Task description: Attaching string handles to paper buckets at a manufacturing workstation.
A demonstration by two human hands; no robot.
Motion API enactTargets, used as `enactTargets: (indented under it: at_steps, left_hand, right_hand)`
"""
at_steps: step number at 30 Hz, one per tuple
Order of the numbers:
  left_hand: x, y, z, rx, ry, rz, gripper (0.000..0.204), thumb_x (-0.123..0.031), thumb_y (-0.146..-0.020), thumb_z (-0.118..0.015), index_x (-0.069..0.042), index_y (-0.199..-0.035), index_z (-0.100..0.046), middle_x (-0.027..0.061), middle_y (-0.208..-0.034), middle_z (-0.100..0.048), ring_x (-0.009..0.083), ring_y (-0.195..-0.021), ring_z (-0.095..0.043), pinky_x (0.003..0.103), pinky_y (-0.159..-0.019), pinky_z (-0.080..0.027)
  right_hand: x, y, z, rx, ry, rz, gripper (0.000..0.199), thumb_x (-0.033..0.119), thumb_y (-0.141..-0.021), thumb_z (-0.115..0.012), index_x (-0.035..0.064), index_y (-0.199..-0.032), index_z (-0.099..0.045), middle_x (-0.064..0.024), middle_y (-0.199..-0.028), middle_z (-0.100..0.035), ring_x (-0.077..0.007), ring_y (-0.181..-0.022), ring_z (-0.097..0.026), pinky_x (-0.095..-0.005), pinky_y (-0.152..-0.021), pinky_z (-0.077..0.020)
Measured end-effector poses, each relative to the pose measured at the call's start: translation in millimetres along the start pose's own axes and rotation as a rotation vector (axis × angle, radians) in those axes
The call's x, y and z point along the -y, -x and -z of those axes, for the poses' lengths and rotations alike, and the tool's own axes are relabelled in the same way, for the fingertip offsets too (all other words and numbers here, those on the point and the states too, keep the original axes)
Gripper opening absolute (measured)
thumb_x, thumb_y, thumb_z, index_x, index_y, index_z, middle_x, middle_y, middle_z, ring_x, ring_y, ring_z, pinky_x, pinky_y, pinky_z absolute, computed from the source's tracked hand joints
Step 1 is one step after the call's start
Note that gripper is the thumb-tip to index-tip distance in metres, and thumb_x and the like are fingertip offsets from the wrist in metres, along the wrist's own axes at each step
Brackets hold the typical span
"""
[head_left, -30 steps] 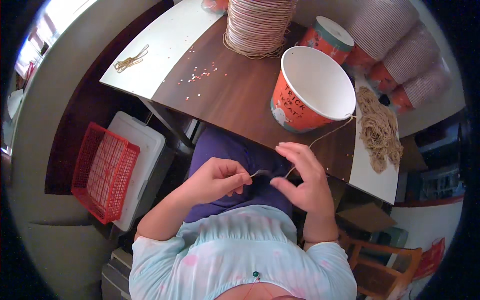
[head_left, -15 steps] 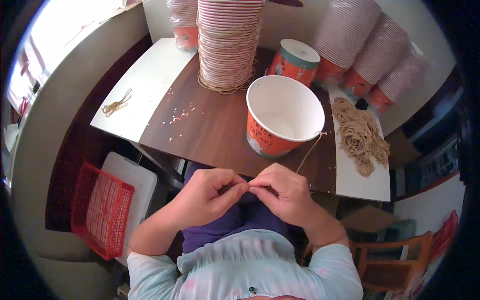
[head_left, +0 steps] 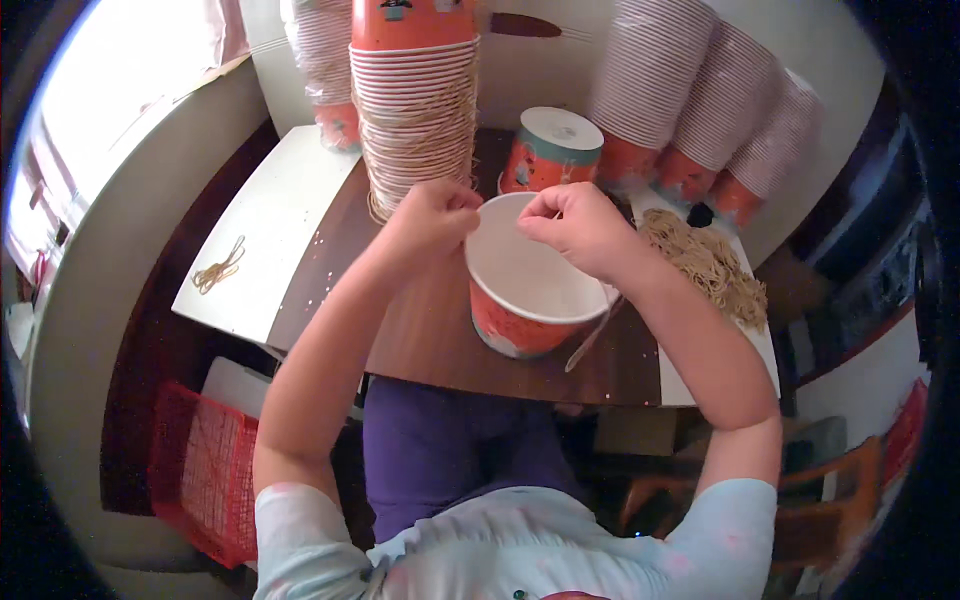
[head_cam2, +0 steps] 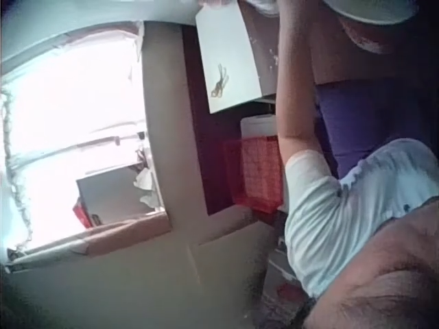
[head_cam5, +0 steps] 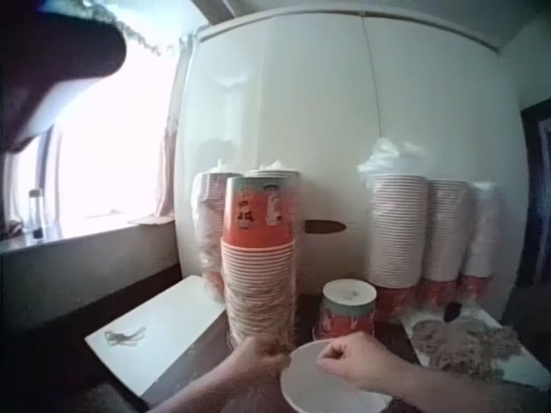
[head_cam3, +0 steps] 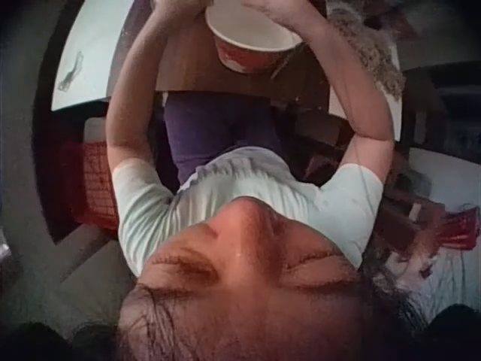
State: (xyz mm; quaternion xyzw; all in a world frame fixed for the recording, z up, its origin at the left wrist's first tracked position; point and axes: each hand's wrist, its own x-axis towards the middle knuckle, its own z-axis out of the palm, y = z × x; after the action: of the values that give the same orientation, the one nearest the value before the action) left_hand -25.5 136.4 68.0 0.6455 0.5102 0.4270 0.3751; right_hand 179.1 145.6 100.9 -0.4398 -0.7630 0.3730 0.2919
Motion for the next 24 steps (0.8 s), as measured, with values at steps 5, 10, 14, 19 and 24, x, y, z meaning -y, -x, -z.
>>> enactTargets:
  at_steps: [5,10,14,19,24]
  left_hand:
    - [-4.9,65.0,-15.2,0.071,0.424,0.169,0.034,-0.011,-0.085,-0.056,0.002,-0.117,-0.053,0.0063,-0.082,-0.062,0.011,-0.062,-0.057,0.024,-0.055,-0.048]
    - [-6.2,83.7,-16.4,0.003,0.374,0.166,0.026,-0.007,-0.088,-0.053,0.005,-0.111,-0.056,0.0039,-0.079,-0.061,0.0075,-0.063,-0.057,0.021,-0.057,-0.047]
    - [0.6,82.5,-20.0,-0.026,0.23,0.099,0.024,-0.006,-0.088,-0.055,0.006,-0.109,-0.057,0.0028,-0.074,-0.061,0.0065,-0.061,-0.057,0.02,-0.056,-0.046]
    - [-0.1,83.5,-23.3,-0.056,0.203,0.093,0.021,-0.006,-0.088,-0.056,0.006,-0.105,-0.059,0.002,-0.072,-0.061,0.0055,-0.061,-0.057,0.019,-0.055,-0.046]
    - [3.5,82.9,-23.2,-0.061,0.199,0.08,0.02,-0.006,-0.088,-0.056,0.005,-0.103,-0.061,0.0023,-0.072,-0.062,0.0051,-0.061,-0.057,0.019,-0.055,-0.046]
  right_hand:
    - [0.0,6.8,1.1,0.178,-0.024,-0.058,0.016,0.014,-0.08,-0.064,-0.0015,-0.081,-0.064,-0.0011,-0.072,-0.062,-0.006,-0.067,-0.055,-0.0237,-0.062,-0.0452]
    - [0.0,19.0,-4.3,0.252,0.031,-0.055,0.015,0.014,-0.079,-0.065,-0.0006,-0.083,-0.065,-0.0027,-0.073,-0.063,-0.0073,-0.067,-0.056,-0.0251,-0.062,-0.0457]
    - [-2.9,20.2,-10.3,0.273,-0.022,-0.039,0.015,0.014,-0.079,-0.064,0.0004,-0.084,-0.065,-0.0036,-0.074,-0.063,-0.0079,-0.067,-0.056,-0.0256,-0.061,-0.0459]
    - [0.1,18.2,-14.8,0.276,0.004,-0.025,0.014,0.013,-0.078,-0.063,-0.0001,-0.082,-0.065,-0.0039,-0.072,-0.063,-0.0085,-0.066,-0.056,-0.0258,-0.06,-0.0457]
    - [-1.8,18.1,-14.6,0.254,0.01,-0.003,0.014,0.013,-0.078,-0.062,-0.0004,-0.08,-0.065,-0.0041,-0.07,-0.063,-0.0089,-0.065,-0.056,-0.0262,-0.059,-0.0457]
